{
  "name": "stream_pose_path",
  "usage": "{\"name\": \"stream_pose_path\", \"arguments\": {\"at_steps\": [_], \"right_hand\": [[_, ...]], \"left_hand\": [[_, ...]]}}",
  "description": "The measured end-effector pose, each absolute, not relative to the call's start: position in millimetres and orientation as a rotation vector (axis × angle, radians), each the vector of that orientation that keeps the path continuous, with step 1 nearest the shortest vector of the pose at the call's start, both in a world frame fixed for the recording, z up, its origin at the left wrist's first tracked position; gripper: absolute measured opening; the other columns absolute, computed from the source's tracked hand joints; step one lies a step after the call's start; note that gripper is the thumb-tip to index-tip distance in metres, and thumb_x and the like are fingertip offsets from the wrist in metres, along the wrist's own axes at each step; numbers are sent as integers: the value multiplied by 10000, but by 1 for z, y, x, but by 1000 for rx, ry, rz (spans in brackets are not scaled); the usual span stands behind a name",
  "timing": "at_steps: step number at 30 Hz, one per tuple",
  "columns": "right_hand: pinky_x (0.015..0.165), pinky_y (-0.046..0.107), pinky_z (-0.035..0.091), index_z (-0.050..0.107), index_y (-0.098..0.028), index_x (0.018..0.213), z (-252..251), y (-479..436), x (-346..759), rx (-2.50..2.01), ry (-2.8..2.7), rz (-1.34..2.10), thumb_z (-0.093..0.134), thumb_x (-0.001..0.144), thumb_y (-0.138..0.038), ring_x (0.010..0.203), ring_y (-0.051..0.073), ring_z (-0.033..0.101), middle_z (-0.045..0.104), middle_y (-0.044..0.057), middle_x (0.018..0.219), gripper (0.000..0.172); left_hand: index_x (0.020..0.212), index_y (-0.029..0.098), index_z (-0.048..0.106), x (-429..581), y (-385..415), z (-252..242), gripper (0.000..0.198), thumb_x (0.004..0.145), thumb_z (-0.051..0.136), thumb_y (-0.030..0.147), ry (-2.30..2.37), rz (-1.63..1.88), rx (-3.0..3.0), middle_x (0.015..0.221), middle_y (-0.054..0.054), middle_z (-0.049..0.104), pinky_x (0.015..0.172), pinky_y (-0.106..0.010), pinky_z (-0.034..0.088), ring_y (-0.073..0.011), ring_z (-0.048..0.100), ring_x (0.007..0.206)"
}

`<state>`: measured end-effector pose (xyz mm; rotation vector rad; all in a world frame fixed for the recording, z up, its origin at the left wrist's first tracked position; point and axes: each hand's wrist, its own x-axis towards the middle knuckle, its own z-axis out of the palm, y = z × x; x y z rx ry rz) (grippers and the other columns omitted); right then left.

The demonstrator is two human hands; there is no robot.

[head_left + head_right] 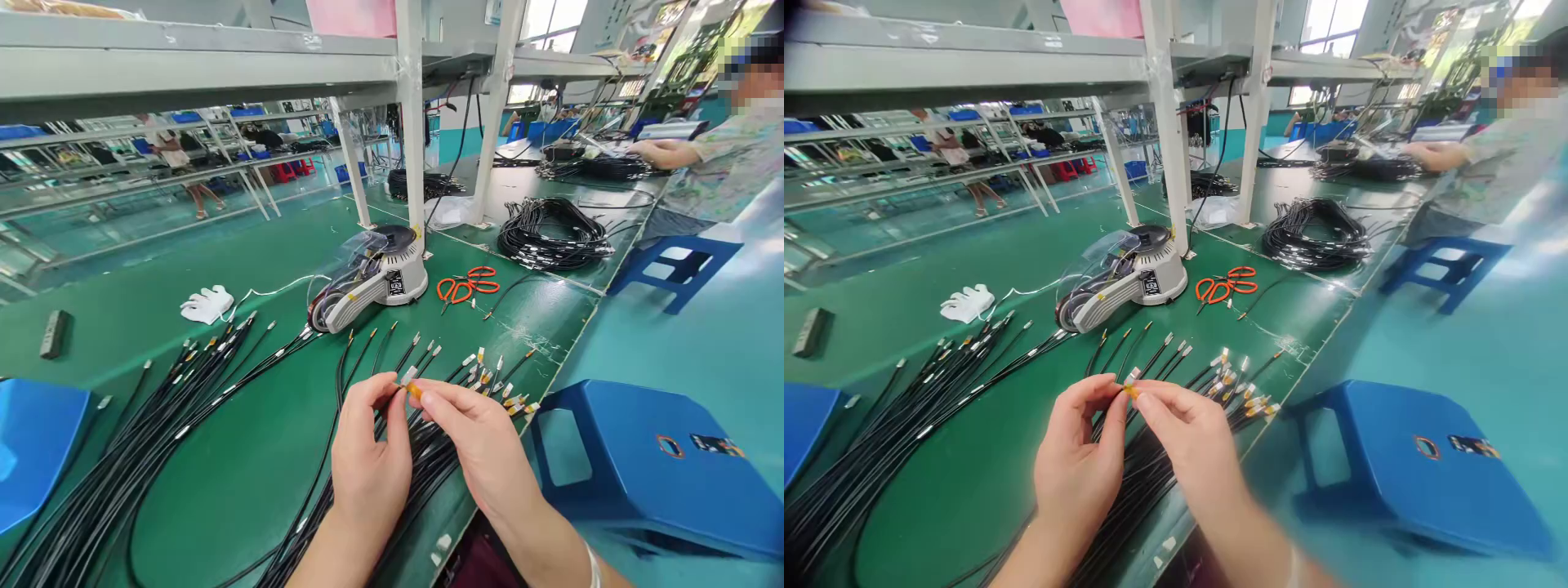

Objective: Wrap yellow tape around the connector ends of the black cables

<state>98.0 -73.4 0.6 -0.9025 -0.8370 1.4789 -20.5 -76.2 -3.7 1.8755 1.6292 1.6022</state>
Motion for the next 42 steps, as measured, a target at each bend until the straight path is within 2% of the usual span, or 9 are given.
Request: {"name": "stream_pose_path", "arguments": {"at_steps": [5, 9, 18, 27, 42], "right_hand": [[884, 337, 520, 777, -243, 882, -4, -75, 96, -899, -846, 1424, 716, 777, -344, 908, 205, 664, 739, 38, 919, 158], [875, 319, 520, 774, -241, 889, -7, -77, 94, -893, -845, 1423, 714, 792, -337, 903, 194, 662, 738, 34, 927, 149], [800, 283, 524, 777, -249, 873, -8, -78, 93, -906, -796, 1429, 722, 788, -357, 866, 180, 654, 740, 27, 901, 148], [820, 292, 527, 777, -230, 858, -5, -78, 92, -916, -780, 1421, 732, 776, -364, 866, 183, 662, 739, 32, 879, 164], [763, 259, 521, 773, -225, 847, -7, -77, 91, -926, -776, 1406, 736, 778, -379, 805, 153, 645, 735, 25, 844, 173]], "left_hand": [[943, 218, 547, -23, -79, -2, 151, 865, 559, 89, 1607, 1591, 2134, 829, 6, 597, 690, -247, 487, -117, 580, 732], [904, 211, 533, -23, -80, 3, 168, 862, 544, 49, 1523, 1602, 2270, 818, 9, 597, 693, -245, 472, -117, 576, 741], [1050, 191, 526, -23, -77, 5, 320, 825, 554, -34, 1398, 1603, 2480, 880, -24, 611, 726, -260, 482, -129, 570, 799], [1050, 155, 577, -26, -76, 2, 308, 814, 572, -42, 1365, 1646, 2528, 883, -45, 621, 716, -256, 488, -136, 581, 800], [1095, 119, 594, -25, -75, 2, 325, 813, 592, -42, 1416, 1645, 2541, 920, -62, 628, 758, -243, 484, -128, 581, 829]]}}
